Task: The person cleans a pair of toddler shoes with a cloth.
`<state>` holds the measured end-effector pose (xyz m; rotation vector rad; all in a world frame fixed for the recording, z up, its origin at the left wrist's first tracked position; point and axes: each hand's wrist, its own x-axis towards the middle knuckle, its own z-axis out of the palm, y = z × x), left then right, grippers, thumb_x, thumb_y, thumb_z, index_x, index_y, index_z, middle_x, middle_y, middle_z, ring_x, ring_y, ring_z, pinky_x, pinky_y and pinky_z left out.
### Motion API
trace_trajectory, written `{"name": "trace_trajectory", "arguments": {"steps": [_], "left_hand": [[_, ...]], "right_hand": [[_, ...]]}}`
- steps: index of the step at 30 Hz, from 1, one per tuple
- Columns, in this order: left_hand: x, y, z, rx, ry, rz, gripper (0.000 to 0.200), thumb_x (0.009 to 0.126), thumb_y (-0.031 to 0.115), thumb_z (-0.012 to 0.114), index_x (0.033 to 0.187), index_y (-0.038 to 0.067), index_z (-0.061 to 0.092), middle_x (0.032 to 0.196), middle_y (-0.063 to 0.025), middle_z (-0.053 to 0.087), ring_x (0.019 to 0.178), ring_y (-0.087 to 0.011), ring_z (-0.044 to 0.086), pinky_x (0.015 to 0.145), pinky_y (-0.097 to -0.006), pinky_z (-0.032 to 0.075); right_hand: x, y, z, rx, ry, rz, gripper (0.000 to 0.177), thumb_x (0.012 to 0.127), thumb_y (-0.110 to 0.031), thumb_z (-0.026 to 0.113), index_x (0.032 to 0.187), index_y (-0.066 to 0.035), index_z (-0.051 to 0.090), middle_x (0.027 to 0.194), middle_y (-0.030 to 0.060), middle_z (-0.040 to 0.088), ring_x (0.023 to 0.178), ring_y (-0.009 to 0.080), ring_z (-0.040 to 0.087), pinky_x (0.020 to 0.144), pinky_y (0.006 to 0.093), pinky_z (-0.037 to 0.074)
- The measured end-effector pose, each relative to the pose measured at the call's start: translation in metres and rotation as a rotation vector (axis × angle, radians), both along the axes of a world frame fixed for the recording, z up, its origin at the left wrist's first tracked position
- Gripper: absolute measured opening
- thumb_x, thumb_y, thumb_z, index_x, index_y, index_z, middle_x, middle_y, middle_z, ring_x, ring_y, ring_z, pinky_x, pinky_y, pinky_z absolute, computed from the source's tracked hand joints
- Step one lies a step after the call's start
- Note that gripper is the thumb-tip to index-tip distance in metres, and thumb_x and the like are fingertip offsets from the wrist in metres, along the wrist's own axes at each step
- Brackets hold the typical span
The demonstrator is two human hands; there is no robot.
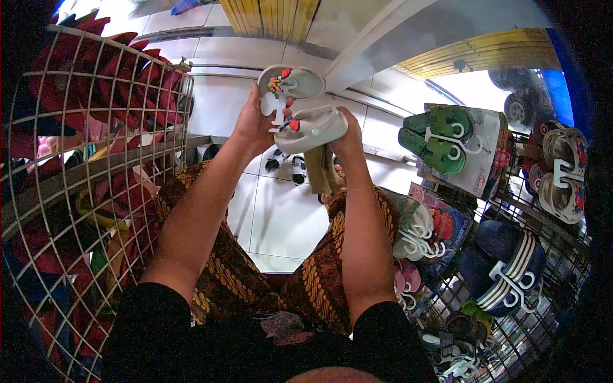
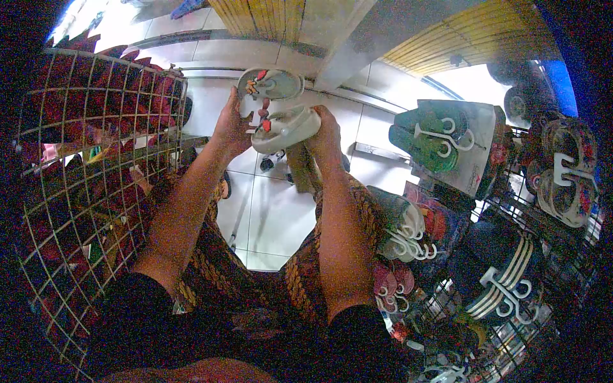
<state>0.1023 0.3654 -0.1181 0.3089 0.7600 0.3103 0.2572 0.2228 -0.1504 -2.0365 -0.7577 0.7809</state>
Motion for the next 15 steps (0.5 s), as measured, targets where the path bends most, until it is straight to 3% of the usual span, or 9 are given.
{"name": "trace_trajectory", "arguments": {"steps": [2, 5, 6, 8, 9, 12, 15], "left_hand": [[0.002, 0.0, 0.006, -0.021, -0.005, 0.001, 0.064, 0.098, 0.067, 0.026, 0.13, 0.017, 0.05, 0.1, -0.0041, 0.063, 0.081, -0.0136, 0.056, 0.072, -0.0376, 0.053], [0.003, -0.004, 0.012, 0.075, 0.07, -0.045, 0.067, 0.095, 0.071, 0.028, 0.129, 0.018, 0.051, 0.101, -0.0024, 0.063, 0.082, -0.0132, 0.057, 0.074, -0.0385, 0.053], [0.005, -0.007, 0.017, 0.069, 0.084, -0.024, 0.066, 0.092, 0.074, 0.033, 0.125, 0.02, 0.053, 0.096, -0.0012, 0.062, 0.077, -0.0122, 0.056, 0.069, -0.0351, 0.053], [-0.006, -0.002, -0.005, 0.037, -0.116, -0.025, 0.059, 0.093, 0.07, 0.041, 0.121, 0.019, 0.054, 0.092, 0.0, 0.061, 0.073, -0.0111, 0.054, 0.064, -0.032, 0.051], [-0.008, -0.001, -0.002, 0.021, -0.216, -0.024, 0.056, 0.094, 0.067, 0.044, 0.119, 0.019, 0.054, 0.089, 0.0006, 0.061, 0.071, -0.0105, 0.053, 0.062, -0.0305, 0.05], [-0.011, -0.009, 0.007, -0.012, -0.143, 0.01, 0.041, 0.094, 0.053, 0.057, 0.116, 0.018, 0.053, 0.083, 0.0017, 0.058, 0.067, -0.0085, 0.051, 0.056, -0.0254, 0.047], [-0.02, -0.015, 0.003, -0.121, -0.195, -0.001, 0.036, 0.095, 0.04, 0.062, 0.119, 0.016, 0.052, 0.089, -0.0001, 0.063, 0.068, -0.0078, 0.051, 0.057, -0.0246, 0.048]], "right_hand": [[0.005, 0.001, -0.011, 0.036, 0.215, -0.054, 0.045, 0.069, -0.018, 0.081, 0.107, -0.006, 0.06, 0.096, 0.016, 0.069, 0.094, 0.0302, 0.068, 0.081, 0.0385, 0.052], [0.002, -0.004, -0.002, 0.183, 0.259, -0.046, 0.045, 0.07, -0.016, 0.081, 0.107, -0.005, 0.059, 0.095, 0.0128, 0.068, 0.092, 0.026, 0.066, 0.081, 0.0357, 0.051], [0.001, -0.003, -0.003, 0.234, 0.268, -0.078, 0.035, 0.077, -0.015, 0.076, 0.107, -0.005, 0.059, 0.094, 0.009, 0.065, 0.089, 0.0205, 0.063, 0.079, 0.0325, 0.05], [-0.003, -0.002, -0.006, 0.33, 0.286, -0.142, 0.018, 0.092, -0.013, 0.066, 0.106, -0.006, 0.059, 0.091, 0.0014, 0.061, 0.083, 0.0095, 0.056, 0.074, 0.0261, 0.048], [-0.003, -0.002, -0.006, 0.315, 0.272, -0.177, 0.017, 0.094, -0.017, 0.064, 0.106, -0.006, 0.059, 0.091, 0.0013, 0.06, 0.083, 0.0096, 0.056, 0.074, 0.0258, 0.048], [-0.003, -0.007, -0.005, 0.251, 0.17, -0.274, 0.025, 0.101, -0.031, 0.054, 0.106, -0.006, 0.057, 0.092, 0.0012, 0.059, 0.082, 0.0106, 0.054, 0.074, 0.0259, 0.046], [-0.005, -0.016, -0.002, 0.224, 0.1, -0.365, 0.022, 0.102, -0.028, 0.053, 0.105, -0.006, 0.056, 0.093, 0.0038, 0.058, 0.081, 0.0136, 0.055, 0.075, 0.0273, 0.047]]}}
